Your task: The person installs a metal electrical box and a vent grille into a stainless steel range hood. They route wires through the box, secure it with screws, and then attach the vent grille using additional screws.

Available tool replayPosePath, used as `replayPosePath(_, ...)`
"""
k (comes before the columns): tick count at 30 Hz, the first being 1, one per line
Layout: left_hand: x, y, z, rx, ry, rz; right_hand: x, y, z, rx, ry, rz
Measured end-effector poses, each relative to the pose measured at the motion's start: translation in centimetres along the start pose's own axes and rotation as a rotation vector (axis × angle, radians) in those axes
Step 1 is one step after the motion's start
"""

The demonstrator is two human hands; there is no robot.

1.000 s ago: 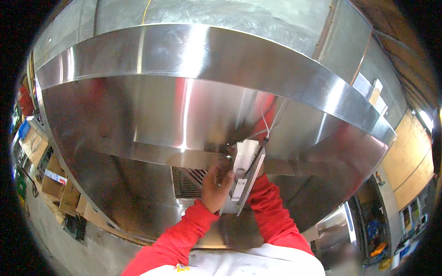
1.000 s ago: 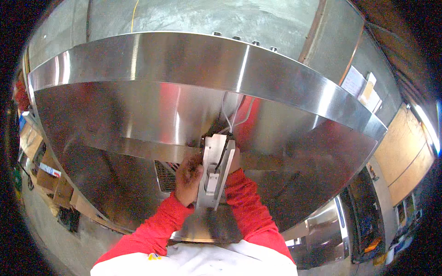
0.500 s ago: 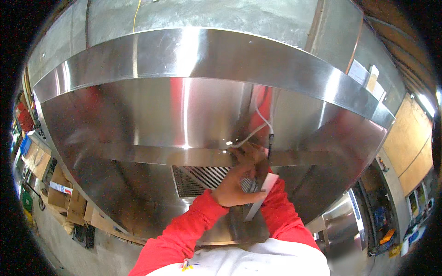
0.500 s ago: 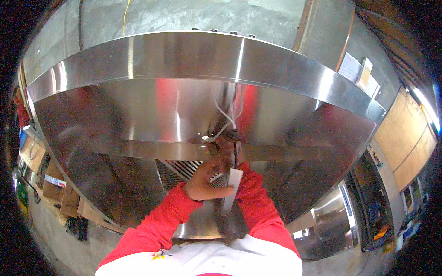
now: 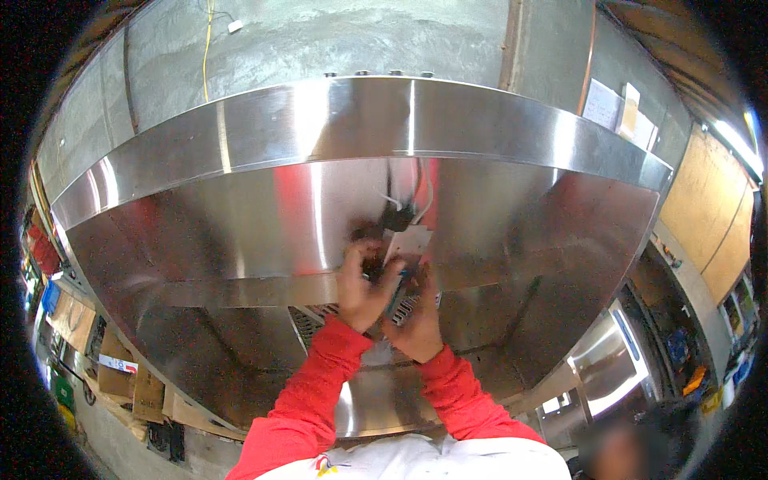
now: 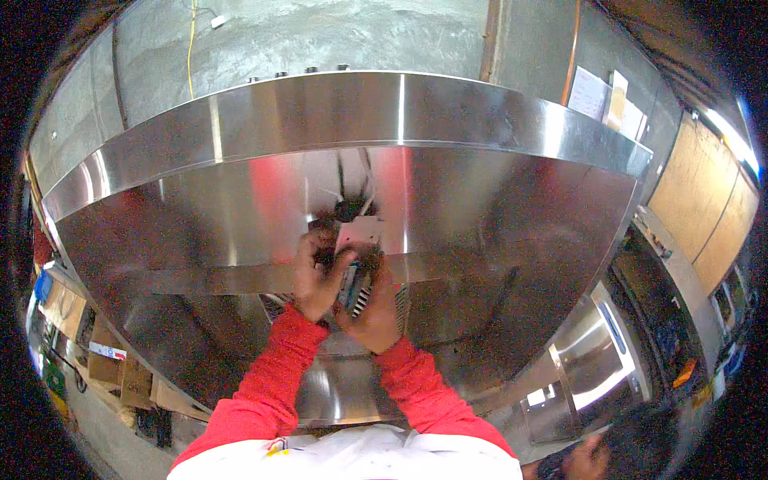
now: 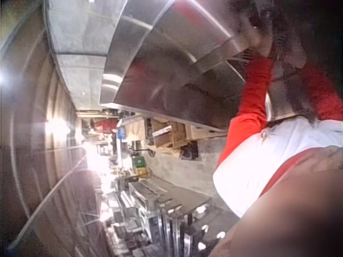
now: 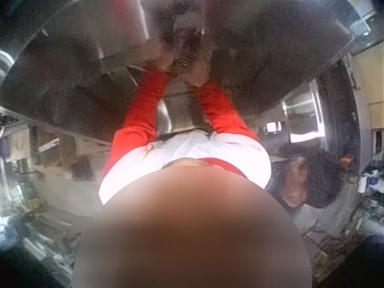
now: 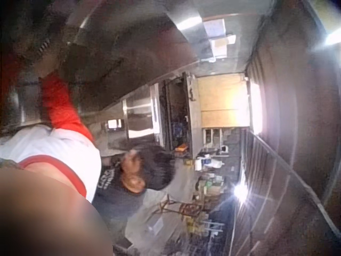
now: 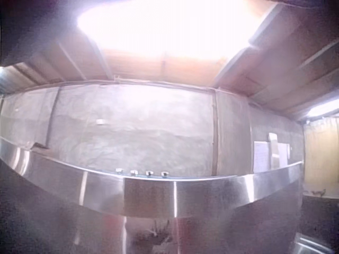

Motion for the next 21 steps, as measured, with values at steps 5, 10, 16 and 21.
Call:
replayPosePath(5, 0.8, -0.3, -0.6, -0.362, -0.074, -0.040, -0.5, 0.2, 3.1, -0.060, -0.006, 0.241)
replayPosePath(10, 2.0, 2.3, -0.9, -0.302, -0.074, 0.004, 1.0, -0.1, 3.0, -0.059, 0.225, 0.150)
replayPosePath(16, 6.0, 7.3, -2.2, -0.343, 0.089, 0.079, 6.2, 0.3, 0.8, 0.052, 0.233, 0.012)
replayPosePath(21, 9.9, 10.5, -3.9, -0.336, 0.227, 0.011, 8.4, -1.4, 0.8, -0.137, 0.326, -0.164)
Point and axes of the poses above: each hand's wrist, its own x-axis towards the middle knuckle, its own z-axis out of the palm, y = z × x, the point moved 3 cm from there along x, towards the middle knuckle, and after that the axes turned 3 degrees about -x, right-handed, at the moved point
